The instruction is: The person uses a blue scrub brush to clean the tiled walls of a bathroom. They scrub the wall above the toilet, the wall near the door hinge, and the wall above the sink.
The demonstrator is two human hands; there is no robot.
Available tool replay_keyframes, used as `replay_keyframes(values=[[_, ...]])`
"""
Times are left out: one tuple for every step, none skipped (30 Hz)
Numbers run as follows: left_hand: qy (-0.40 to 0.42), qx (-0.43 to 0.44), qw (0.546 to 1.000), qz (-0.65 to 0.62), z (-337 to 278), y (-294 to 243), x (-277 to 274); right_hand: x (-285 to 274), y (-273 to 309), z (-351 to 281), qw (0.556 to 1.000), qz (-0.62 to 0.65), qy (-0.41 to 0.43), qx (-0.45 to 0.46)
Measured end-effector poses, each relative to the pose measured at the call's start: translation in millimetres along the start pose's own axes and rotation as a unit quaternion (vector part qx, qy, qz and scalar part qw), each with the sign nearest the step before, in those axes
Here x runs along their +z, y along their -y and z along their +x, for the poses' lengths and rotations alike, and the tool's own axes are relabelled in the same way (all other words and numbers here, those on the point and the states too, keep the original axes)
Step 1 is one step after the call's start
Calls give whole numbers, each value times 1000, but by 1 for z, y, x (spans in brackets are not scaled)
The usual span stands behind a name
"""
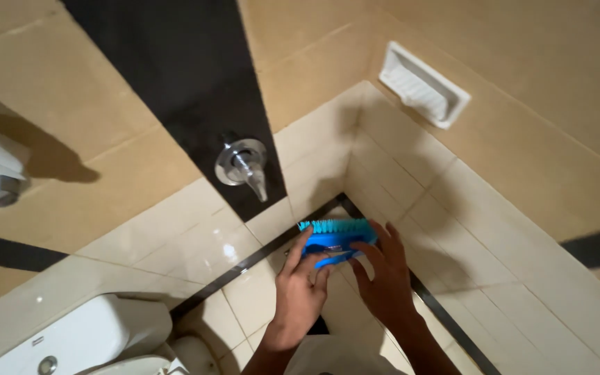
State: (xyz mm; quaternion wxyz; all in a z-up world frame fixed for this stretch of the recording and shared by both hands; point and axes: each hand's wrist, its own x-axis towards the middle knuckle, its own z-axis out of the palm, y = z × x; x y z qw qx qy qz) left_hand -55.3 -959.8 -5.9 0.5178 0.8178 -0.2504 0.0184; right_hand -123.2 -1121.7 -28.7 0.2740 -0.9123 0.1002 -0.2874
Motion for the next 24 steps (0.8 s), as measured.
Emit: replay_keyframes(values=[[-5, -2, 1000, 4, 6, 6, -5, 11, 1, 6, 1000, 5, 2, -4], [-23, 13, 1000, 8, 12, 12, -10, 21, 2, 13, 1000, 6, -11, -19], [-41, 29, 999, 12, 17, 17, -14, 30, 2, 18, 999, 6, -25, -33], [-44, 27, 999, 15, 23, 23, -18, 38, 6, 26, 999, 11, -23, -36], [-47, 17, 999, 5, 28, 28, -22, 44, 10, 32, 999, 7, -24, -38], [-49, 8, 999, -5, 33, 33, -25, 50, 14, 38, 999, 4, -26, -39], [-54, 5, 999, -2, 38, 34, -30, 53, 18, 45, 999, 8, -23, -42], [-65, 7, 998, 7, 42, 36, -34, 56, 22, 52, 998, 19, -25, -51], [-76, 8, 997, 14, 44, 38, -37, 58, 25, 58, 998, 29, -25, -59], [-80, 5, 997, 15, 48, 40, -41, 64, 27, 62, 997, 32, -21, -63], [-77, -26, 996, 34, 52, 42, -44, 69, 28, 67, 998, 50, -14, -43], [-74, -57, 994, 52, 56, 44, -47, 73, 29, 71, 997, 68, -6, -23], [-79, -61, 994, 55, 58, 47, -49, 79, 27, 74, 997, 71, -1, -28], [-94, -54, 993, 49, 60, 50, -51, 85, 25, 78, 996, 85, -5, -35], [-109, -45, 992, 45, 63, 53, -52, 90, 23, 82, 994, 99, -9, -42], [-115, -48, 991, 47, 66, 54, -55, 93, 26, 87, 994, 103, -6, -46], [-123, -26, 991, 49, 69, 55, -57, 94, 29, 93, 993, 93, 3, -66], [-131, -5, 990, 51, 72, 56, -59, 96, 31, 99, 993, 82, 12, -86], [-139, -7, 989, 52, 77, 58, -58, 99, 31, 106, 992, 86, 16, -93], [-150, 3, 988, 39, 82, 59, -57, 101, 30, 113, 989, 90, 13, -118], [-160, 14, 987, 25, 86, 60, -56, 103, 29, 120, 985, 94, 11, -142], [-168, 11, 985, 27, 92, 59, -55, 105, 28, 129, 984, 98, 15, -148], [-179, 12, 983, 38, 97, 58, -53, 106, 26, 137, 983, 99, 18, -157], [-190, 13, 980, 50, 103, 56, -51, 106, 23, 145, 981, 100, 21, -165]])
